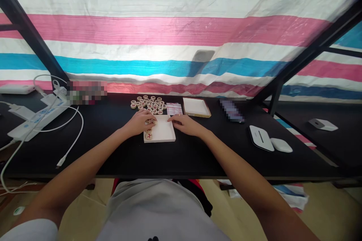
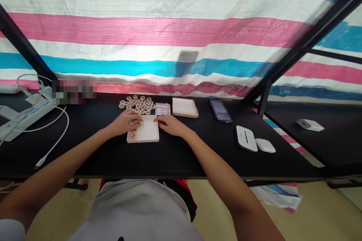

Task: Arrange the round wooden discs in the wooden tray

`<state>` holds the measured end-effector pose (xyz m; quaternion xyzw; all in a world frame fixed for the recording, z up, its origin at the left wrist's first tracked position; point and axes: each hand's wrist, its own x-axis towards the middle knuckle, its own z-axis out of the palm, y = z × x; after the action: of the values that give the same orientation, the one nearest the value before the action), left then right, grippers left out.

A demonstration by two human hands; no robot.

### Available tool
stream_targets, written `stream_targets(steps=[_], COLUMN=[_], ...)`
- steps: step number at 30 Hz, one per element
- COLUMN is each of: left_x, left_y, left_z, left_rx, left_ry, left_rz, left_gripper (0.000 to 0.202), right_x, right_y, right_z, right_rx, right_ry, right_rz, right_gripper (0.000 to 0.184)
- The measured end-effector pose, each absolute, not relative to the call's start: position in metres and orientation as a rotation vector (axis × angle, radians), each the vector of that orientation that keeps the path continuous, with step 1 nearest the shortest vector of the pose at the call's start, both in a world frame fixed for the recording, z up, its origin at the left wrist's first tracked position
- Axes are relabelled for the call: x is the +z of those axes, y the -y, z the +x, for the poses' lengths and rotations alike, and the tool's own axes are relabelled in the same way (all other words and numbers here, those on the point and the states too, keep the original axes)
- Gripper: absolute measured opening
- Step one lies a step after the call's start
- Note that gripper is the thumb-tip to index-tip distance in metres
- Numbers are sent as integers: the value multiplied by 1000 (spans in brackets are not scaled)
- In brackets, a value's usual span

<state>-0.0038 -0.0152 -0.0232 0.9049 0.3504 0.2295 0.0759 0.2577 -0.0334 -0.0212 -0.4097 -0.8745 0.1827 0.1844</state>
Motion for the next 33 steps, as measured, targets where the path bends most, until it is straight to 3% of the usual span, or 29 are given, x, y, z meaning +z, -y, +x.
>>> stream_targets(steps=[23, 27, 33], left_x=[-15, -11, -8], left_y=[23, 28, 37], left_z=[-11, -7, -1], left_rx=[500, 557, 345], left_ry=[-989, -899, -755], left_rz=[2852, 2893, 2983], left_gripper=[23, 32, 41], right_x=[-21, -23, -20], right_y=[33, 33, 34], right_z=[257, 258, 257], right_rx=[499, 496, 505], right_ry=[2468, 2473, 2469], right_rz=[-1175, -1161, -1179], right_gripper=[30, 31, 30])
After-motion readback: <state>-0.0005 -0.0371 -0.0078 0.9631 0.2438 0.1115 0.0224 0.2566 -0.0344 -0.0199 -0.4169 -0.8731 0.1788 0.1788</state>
